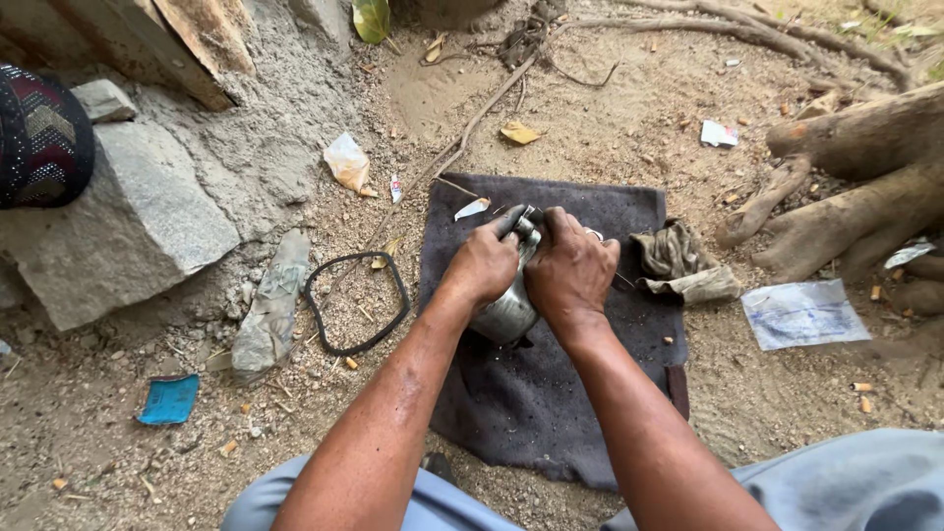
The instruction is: The person scrubs a metal pressure cooker lid with a cloth and a metal scraper while sitting on the ground. They rotate the lid to clean different sides and wipe it down repeatedly.
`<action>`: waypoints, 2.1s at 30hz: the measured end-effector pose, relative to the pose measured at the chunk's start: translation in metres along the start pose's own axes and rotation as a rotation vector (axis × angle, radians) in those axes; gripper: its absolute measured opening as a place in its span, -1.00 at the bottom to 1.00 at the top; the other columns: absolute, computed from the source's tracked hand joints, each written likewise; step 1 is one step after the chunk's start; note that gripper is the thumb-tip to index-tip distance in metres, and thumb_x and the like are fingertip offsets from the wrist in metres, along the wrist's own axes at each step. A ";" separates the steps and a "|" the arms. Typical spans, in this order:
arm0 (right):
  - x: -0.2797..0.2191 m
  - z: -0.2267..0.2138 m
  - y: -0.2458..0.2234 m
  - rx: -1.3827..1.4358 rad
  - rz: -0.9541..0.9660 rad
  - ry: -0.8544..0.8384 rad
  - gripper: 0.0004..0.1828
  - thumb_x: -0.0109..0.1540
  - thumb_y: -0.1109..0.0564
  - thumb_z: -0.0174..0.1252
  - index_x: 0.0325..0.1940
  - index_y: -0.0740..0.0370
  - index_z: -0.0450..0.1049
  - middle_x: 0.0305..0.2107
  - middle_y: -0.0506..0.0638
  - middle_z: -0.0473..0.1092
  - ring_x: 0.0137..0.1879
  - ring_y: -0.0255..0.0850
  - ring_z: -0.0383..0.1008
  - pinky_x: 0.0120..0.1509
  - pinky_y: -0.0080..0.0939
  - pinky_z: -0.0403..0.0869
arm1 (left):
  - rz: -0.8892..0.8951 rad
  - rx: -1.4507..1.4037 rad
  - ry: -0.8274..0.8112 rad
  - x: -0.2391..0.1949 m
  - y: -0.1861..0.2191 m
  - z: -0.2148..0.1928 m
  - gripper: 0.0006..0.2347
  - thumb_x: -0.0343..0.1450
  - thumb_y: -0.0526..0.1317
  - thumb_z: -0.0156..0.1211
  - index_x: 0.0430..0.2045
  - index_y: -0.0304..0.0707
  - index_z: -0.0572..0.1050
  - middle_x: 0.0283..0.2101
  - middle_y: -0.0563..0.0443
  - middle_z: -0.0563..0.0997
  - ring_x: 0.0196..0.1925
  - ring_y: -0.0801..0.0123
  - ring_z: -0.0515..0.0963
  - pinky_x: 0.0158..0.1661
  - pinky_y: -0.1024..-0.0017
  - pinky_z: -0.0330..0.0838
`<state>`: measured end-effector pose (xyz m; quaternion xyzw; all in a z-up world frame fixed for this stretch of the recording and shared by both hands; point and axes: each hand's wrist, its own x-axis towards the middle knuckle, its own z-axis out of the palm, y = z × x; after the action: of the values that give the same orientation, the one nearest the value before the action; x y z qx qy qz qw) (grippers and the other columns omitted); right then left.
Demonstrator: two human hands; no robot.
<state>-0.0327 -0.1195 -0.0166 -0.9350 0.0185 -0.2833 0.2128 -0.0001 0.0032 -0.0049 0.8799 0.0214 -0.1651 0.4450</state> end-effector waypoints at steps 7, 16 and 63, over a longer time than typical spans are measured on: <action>0.003 0.010 0.000 0.001 0.055 0.007 -0.84 0.38 0.07 0.01 -0.11 0.11 0.48 -0.27 -0.03 0.55 -0.20 -0.01 0.56 -0.12 0.08 0.23 | -0.070 0.037 -0.041 -0.005 0.007 -0.004 -0.52 0.45 -0.20 -0.08 0.33 0.32 0.31 0.11 -0.08 0.63 -0.13 0.23 0.71 -0.08 0.30 0.59; 0.000 0.004 -0.003 0.018 0.113 -0.093 -0.89 0.35 0.09 0.01 -0.14 0.07 0.45 -0.30 -0.02 0.54 -0.20 0.04 0.56 -0.09 0.12 0.26 | 0.017 -0.031 0.022 0.002 -0.004 0.002 -0.57 0.46 -0.14 -0.01 0.29 0.20 0.37 0.16 -0.15 0.58 0.15 0.11 0.62 0.15 0.24 0.46; 0.021 -0.005 0.008 -0.165 -0.033 -0.352 -0.84 0.34 0.10 0.02 -0.04 0.05 0.48 -0.33 -0.04 0.57 -0.31 -0.07 0.59 -0.11 0.03 0.41 | -0.022 0.026 -0.060 -0.013 0.012 -0.012 -0.55 0.49 -0.18 -0.07 0.34 0.28 0.29 0.21 0.02 0.56 -0.03 0.31 0.65 0.01 0.30 0.58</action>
<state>-0.0166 -0.1318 -0.0053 -0.9845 -0.0109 -0.1164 0.1307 -0.0066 0.0067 0.0152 0.8800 0.0158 -0.1965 0.4322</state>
